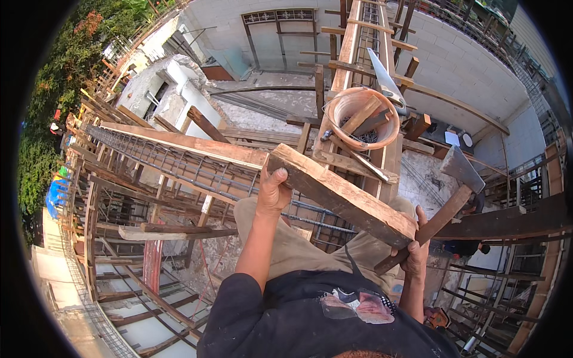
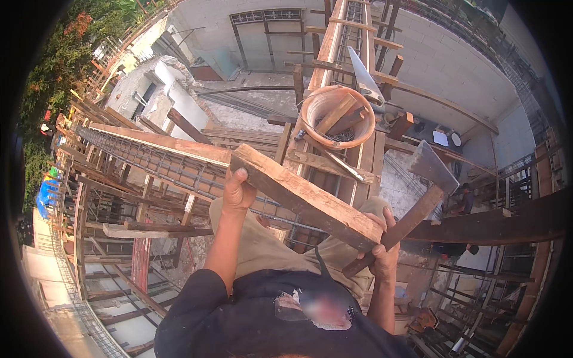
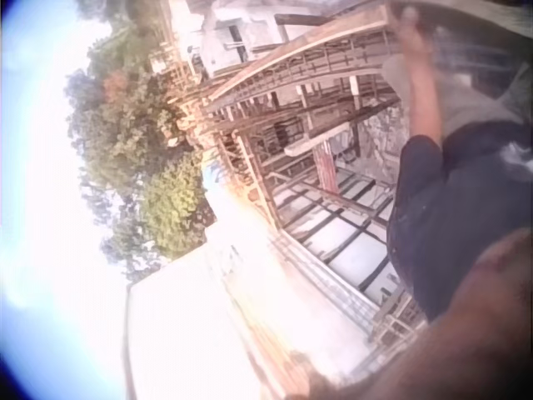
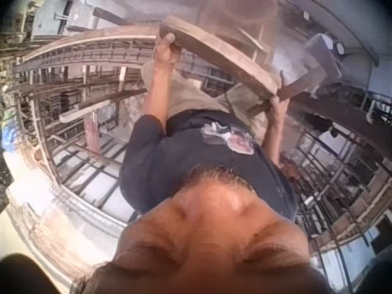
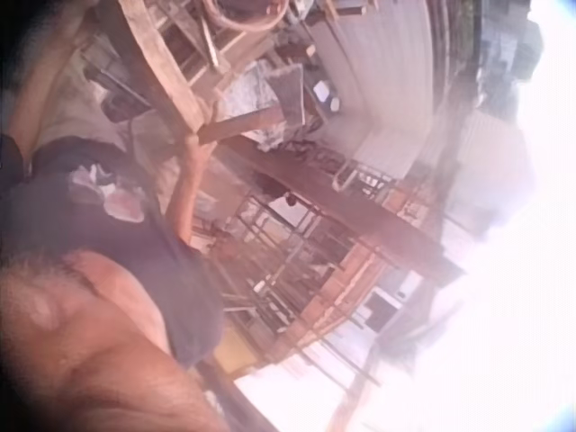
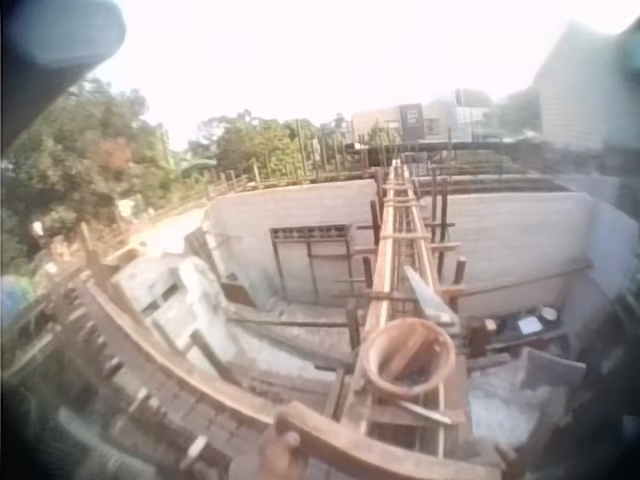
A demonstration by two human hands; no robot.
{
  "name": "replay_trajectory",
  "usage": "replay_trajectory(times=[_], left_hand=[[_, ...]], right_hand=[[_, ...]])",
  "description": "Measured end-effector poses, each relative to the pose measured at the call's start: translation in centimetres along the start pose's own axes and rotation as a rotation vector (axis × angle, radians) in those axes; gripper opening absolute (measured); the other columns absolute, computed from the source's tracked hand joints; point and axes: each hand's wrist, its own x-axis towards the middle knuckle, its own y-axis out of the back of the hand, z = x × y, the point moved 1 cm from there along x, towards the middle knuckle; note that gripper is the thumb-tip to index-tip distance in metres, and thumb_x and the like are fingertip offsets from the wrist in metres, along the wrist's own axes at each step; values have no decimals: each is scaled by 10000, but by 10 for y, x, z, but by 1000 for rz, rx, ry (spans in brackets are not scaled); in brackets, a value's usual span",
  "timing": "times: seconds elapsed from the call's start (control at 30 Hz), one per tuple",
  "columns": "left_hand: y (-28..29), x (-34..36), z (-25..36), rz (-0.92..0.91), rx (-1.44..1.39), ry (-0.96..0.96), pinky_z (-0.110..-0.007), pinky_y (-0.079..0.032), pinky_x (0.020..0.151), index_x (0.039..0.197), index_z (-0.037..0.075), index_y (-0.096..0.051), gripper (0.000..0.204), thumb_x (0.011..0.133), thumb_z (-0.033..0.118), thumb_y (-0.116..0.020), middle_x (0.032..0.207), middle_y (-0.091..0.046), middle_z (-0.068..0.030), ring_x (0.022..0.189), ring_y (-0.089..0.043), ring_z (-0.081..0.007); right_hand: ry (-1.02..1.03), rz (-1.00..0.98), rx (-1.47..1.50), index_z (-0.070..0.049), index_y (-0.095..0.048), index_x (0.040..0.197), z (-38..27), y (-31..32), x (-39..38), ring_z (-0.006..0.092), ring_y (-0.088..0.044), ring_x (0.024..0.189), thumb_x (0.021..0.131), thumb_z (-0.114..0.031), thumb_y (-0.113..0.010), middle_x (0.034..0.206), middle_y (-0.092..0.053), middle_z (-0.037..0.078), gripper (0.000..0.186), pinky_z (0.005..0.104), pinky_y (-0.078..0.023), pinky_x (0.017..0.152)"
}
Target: The person nails wooden slats onto a structural framework. They take nails from a bucket, position the wood against the frame, and use a hammer to secure them.
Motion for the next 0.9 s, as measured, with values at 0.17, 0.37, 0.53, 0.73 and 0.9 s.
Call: replay_trajectory(times=[0.17,0.37,0.53,0.73,0.9], left_hand=[[45,2,-13,176,-172,134,-369,-594,914,1334,46,-527,549,875,189,-792,1147,-689,-59,1008,-703,-203],[48,-40,-29,373,1205,-157,-485,-282,1203,1487,-3,-367,861,800,233,-829,1572,-339,-173,1470,-307,-380],[-16,-90,-46,-346,1699,-473,-629,-173,1207,1484,122,-407,898,676,97,-798,1587,-326,-148,1510,-239,-407],[7,-48,-45,-282,1561,-882,-566,-345,1094,1368,106,-528,577,815,157,-687,1368,-555,-93,1254,-537,-325],[24,13,3,93,766,-352,-389,-432,1028,1278,77,-535,598,724,12,-749,1191,-588,-116,1136,-569,-281]], right_hand=[[14,-22,-235,3,-475,1442,-2,-49,2,264,-707,910,763,-200,-850,1249,-615,257,802,333,-626,550],[-78,109,-481,69,-614,1207,4,-84,21,147,-650,661,879,-138,-734,1039,-673,147,406,265,-537,524],[-202,105,-464,64,-594,1223,27,-115,36,140,-632,617,914,-133,-695,958,-638,113,380,258,-546,465],[-303,4,-212,87,-473,1362,26,-147,45,247,-717,789,961,-224,-665,1074,-640,187,542,274,-584,428],[-310,-103,-280,78,-410,1443,17,-124,42,331,-736,926,961,-269,-694,1154,-627,239,659,279,-595,450]])
